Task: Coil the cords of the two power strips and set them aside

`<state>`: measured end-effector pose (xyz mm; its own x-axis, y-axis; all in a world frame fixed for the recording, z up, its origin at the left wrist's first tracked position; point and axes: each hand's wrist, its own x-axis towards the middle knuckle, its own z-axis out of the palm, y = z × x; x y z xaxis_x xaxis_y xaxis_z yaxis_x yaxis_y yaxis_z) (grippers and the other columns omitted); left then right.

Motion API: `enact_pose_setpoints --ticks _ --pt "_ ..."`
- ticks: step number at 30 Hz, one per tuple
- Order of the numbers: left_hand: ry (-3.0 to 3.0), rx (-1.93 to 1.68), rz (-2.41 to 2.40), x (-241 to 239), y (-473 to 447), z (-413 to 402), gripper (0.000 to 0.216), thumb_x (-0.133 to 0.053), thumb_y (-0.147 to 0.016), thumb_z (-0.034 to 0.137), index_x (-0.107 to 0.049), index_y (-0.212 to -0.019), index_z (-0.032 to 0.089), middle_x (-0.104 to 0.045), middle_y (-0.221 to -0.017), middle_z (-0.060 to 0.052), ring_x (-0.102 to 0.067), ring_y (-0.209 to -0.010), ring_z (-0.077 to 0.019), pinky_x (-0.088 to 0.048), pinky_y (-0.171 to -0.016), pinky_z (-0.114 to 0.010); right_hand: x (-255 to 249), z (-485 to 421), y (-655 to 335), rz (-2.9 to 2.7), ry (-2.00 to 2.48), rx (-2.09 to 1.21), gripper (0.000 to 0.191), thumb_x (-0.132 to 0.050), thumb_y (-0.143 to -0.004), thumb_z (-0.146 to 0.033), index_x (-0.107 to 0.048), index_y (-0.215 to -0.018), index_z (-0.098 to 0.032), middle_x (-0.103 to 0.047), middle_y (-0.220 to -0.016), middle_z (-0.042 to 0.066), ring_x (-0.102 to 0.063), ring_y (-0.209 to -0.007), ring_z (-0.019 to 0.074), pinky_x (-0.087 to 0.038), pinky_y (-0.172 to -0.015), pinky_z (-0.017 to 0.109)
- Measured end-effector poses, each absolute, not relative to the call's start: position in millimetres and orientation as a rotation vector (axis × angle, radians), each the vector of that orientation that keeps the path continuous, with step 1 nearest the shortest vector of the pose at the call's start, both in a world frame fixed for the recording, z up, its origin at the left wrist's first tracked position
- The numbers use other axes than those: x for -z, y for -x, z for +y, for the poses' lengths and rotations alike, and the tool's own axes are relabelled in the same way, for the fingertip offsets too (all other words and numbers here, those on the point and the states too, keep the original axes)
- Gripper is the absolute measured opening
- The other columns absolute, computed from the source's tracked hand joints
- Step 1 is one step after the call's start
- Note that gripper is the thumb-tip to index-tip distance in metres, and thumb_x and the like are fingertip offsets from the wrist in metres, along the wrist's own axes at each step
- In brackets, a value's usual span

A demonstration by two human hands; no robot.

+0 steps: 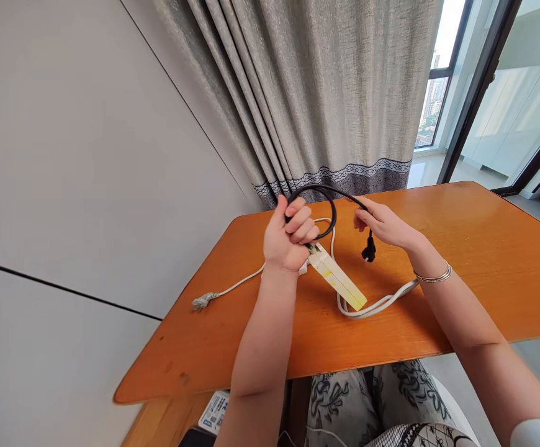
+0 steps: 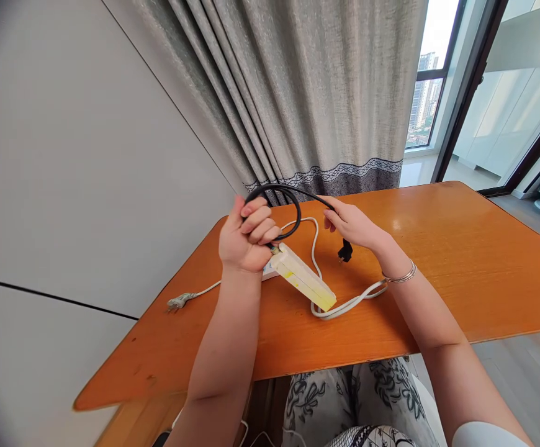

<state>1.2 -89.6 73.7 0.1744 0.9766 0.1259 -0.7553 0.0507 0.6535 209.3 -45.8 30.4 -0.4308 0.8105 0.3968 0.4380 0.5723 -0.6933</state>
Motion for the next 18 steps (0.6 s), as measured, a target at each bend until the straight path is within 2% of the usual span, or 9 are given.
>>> enact_pose_setpoints --ticks 3,6,10,12,15,18 --pt "-0.66 -1.547 0.345 -78 9 -87 0.047 -0.021 -0.111 0.04 -0.027 -0.068 0.021 -0.021 -0.046 0.01 -0.009 -0.032 -0.0049 -0.02 -0.034 -0.016 -27 -41 -209 -2.17 1.223 -0.53 0.051 -0.038 -0.099 -0.016 -0.046 -0.15 -0.012 -0.074 -0.095 0.007 -0.066 -0.087 0.0186 -0.051 -0.083 0.031" --pt "-0.665 -1.632 0.359 -80 11 -86 0.047 -0.026 -0.11 0.042 -0.028 -0.069 0.021 -0.023 -0.047 0.01 -0.011 -0.032 -0.0047 -0.021 -0.034 -0.016 -27 -42 -202 -2.266 1.418 -0.396 0.049 -0.036 -0.099 -0.012 -0.05 -0.146 -0.009 -0.075 -0.104 0.013 -0.068 -0.091 0.0213 -0.05 -0.082 0.031" --pt "-0.706 -1.638 0.436 -80 0 -88 0.049 -0.026 -0.11 0.046 -0.029 -0.068 0.02 -0.029 -0.047 0.009 -0.015 -0.031 -0.0041 -0.022 -0.035 -0.016 -33 -53 -194 -2.317 1.713 -0.171 0.059 -0.029 -0.105 -0.018 -0.026 -0.162 -0.004 -0.075 -0.111 0.021 -0.072 -0.1 0.0283 -0.05 -0.082 0.035" --pt "-0.755 -1.637 0.47 -77 -7 -88 0.051 -0.029 -0.109 0.048 -0.031 -0.066 0.02 -0.034 -0.046 0.008 -0.018 -0.03 -0.0038 -0.024 -0.035 -0.017 -36 -62 -192 -2.363 1.84 -0.078 0.06 -0.027 -0.106 -0.019 -0.02 -0.164 -0.005 -0.074 -0.114 0.023 -0.071 -0.107 0.0318 -0.051 -0.084 0.038" --pt "-0.859 -1.661 0.515 -69 -15 -85 0.054 -0.042 -0.104 0.054 -0.033 -0.064 0.02 -0.044 -0.046 0.006 -0.027 -0.031 -0.004 -0.027 -0.036 -0.017 -43 -79 -190 -2.486 1.873 -0.045 0.058 -0.028 -0.106 -0.018 -0.028 -0.162 -0.005 -0.074 -0.114 0.024 -0.072 -0.11 0.0337 -0.053 -0.084 0.04" --pt "-1.035 -1.667 0.558 -57 -19 -83 0.056 -0.054 -0.097 0.06 -0.037 -0.063 0.02 -0.061 -0.055 0.0 -0.046 -0.037 -0.0072 -0.038 -0.04 -0.018 -49 -97 -186 -2.594 1.786 -0.052 0.054 -0.036 -0.105 -0.021 -0.039 -0.155 0.0 -0.075 -0.111 0.025 -0.073 -0.107 0.0335 -0.054 -0.082 0.04"
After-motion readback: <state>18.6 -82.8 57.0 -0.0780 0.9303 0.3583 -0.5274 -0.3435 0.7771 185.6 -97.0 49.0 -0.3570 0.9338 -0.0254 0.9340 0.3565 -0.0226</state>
